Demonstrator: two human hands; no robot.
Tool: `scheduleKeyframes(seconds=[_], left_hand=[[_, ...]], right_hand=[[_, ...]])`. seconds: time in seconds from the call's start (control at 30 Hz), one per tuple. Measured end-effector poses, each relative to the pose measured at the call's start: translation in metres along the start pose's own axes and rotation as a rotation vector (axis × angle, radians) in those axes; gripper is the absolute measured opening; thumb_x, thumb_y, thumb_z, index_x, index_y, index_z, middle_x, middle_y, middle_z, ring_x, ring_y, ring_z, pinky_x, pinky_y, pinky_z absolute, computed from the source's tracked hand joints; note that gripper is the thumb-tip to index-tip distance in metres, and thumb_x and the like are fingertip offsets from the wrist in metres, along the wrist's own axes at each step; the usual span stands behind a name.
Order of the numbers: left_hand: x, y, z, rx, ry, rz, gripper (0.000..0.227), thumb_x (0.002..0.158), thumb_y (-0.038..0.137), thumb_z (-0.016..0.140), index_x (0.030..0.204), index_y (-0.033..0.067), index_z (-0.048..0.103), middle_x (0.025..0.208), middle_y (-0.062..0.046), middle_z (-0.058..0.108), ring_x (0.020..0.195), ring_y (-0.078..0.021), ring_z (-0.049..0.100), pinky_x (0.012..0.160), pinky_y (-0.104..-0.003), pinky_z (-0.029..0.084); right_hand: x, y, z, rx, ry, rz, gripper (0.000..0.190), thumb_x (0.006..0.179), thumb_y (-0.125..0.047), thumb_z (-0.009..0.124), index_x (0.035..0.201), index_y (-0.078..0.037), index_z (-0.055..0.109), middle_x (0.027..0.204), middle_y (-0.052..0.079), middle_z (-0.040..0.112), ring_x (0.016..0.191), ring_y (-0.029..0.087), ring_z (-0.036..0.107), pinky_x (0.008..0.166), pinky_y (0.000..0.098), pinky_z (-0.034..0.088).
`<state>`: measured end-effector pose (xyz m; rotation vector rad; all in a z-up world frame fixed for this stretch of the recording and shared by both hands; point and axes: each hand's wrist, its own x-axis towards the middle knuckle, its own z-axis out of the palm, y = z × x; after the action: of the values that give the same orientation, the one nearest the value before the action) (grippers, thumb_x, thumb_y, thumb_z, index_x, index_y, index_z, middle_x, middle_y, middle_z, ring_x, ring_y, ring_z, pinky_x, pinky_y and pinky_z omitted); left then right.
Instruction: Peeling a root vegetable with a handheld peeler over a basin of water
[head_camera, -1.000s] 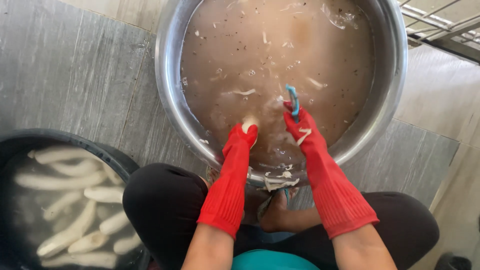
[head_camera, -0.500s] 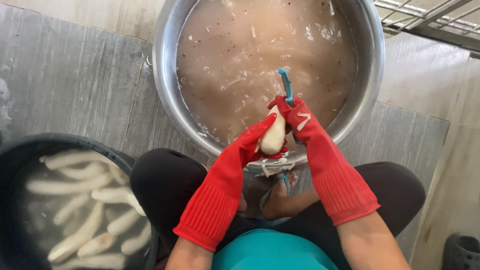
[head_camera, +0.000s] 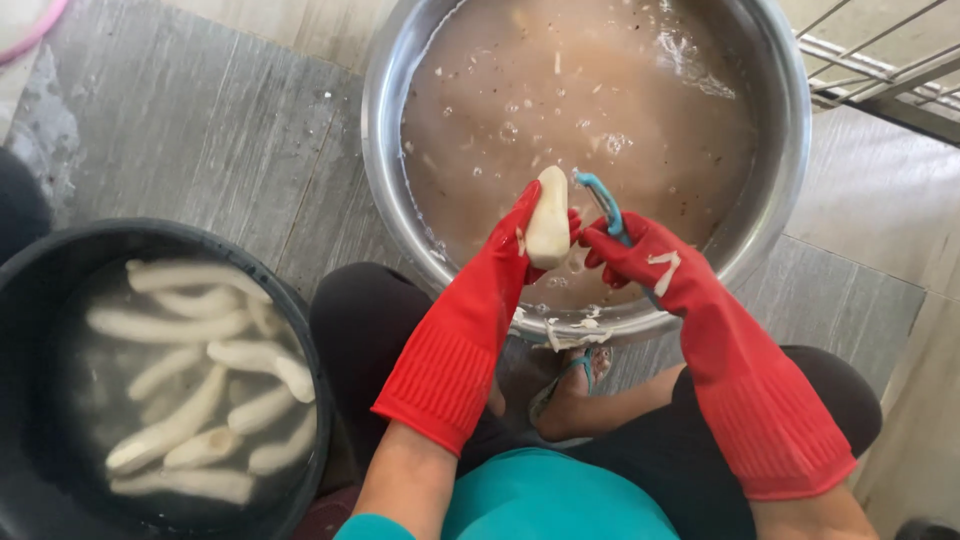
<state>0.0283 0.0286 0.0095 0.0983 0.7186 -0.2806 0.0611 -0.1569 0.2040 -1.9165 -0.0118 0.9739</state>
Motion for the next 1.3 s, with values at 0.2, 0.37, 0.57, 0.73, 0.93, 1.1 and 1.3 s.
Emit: scheduleKeyframes(seconds=[0.2,0.37,0.57,0.73,0.93,1.1,1.3], left_hand=[[0.028,-0.023,-0.082,0.026,-0.465,0.347,0.096,0.078,0.053,0.088,0.141,-0.0079,0.050,0.137,-0.028,0.062,0.120,-0.0363,0.068,0.115,-0.045,0.053],[0.165,-0.028,-0.174,-0.054,-0.821,0.240,0.142,0.070,0.080,0.077,0.163,-0.0034,0.010,0.167,-0.027,0.022,0.154,-0.0435,0.028,0.131,-0.057,0.022],[0.115,-0.033,-0.132,-0.187,-0.764,0.138,0.110,0.085,0.062,0.078,0.155,-0.0104,0.034,0.153,-0.038,0.042,0.142,-0.0523,0.045,0.123,-0.068,0.031],[0.100,-0.041,-0.081,-0.282,-0.486,0.077,0.078,0.091,0.059,0.071,0.147,0.0091,0.052,0.142,-0.018,0.055,0.123,-0.0356,0.058,0.113,-0.054,0.042],[0.098,-0.046,-0.093,-0.255,-0.432,0.029,0.072,0.101,0.063,0.055,0.154,0.0160,0.041,0.150,-0.018,0.048,0.134,-0.0366,0.052,0.122,-0.053,0.036],[0.154,-0.024,-0.110,-0.122,-0.713,0.138,0.054,0.109,0.052,0.035,0.141,0.0101,0.045,0.134,-0.020,0.051,0.119,-0.0363,0.052,0.108,-0.052,0.041],[0.020,-0.021,-0.028,-0.193,-0.107,0.273,0.058,0.095,0.058,0.055,0.110,0.0026,0.062,0.096,-0.015,0.068,0.082,-0.0273,0.066,0.076,-0.038,0.056]], right_hand=[[-0.007,0.009,0.030,0.052,-0.040,0.182,0.053,0.080,0.011,0.048,0.122,-0.010,0.072,0.095,0.001,0.073,0.070,0.017,0.057,0.058,0.0280,0.040],[0.022,0.084,0.054,-0.804,0.320,-0.333,0.020,0.096,-0.039,0.066,0.086,-0.023,0.060,0.070,0.002,0.068,0.068,0.025,0.070,0.068,0.0355,0.057],[0.043,0.096,0.044,-0.785,0.348,-0.236,0.029,0.102,-0.045,0.058,0.092,-0.018,0.054,0.072,0.012,0.064,0.079,0.037,0.071,0.074,0.0484,0.057],[0.021,0.053,0.046,-0.529,0.265,0.093,0.031,0.099,-0.052,0.054,0.086,-0.025,0.060,0.058,-0.005,0.068,0.073,0.022,0.074,0.075,0.0344,0.056],[-0.002,0.016,0.050,-0.523,0.304,0.171,0.039,0.092,-0.069,0.060,0.094,-0.031,0.064,0.062,0.001,0.068,0.076,0.024,0.073,0.076,0.0294,0.055],[-0.022,-0.010,0.054,-0.211,0.196,0.142,0.028,0.090,-0.055,0.070,0.109,-0.035,0.073,0.069,0.000,0.073,0.067,0.017,0.069,0.072,0.0280,0.056],[0.001,0.041,0.084,-0.159,0.307,-0.040,0.023,0.093,-0.045,0.073,0.091,-0.023,0.070,0.067,0.004,0.068,0.064,0.021,0.068,0.071,0.0317,0.055]])
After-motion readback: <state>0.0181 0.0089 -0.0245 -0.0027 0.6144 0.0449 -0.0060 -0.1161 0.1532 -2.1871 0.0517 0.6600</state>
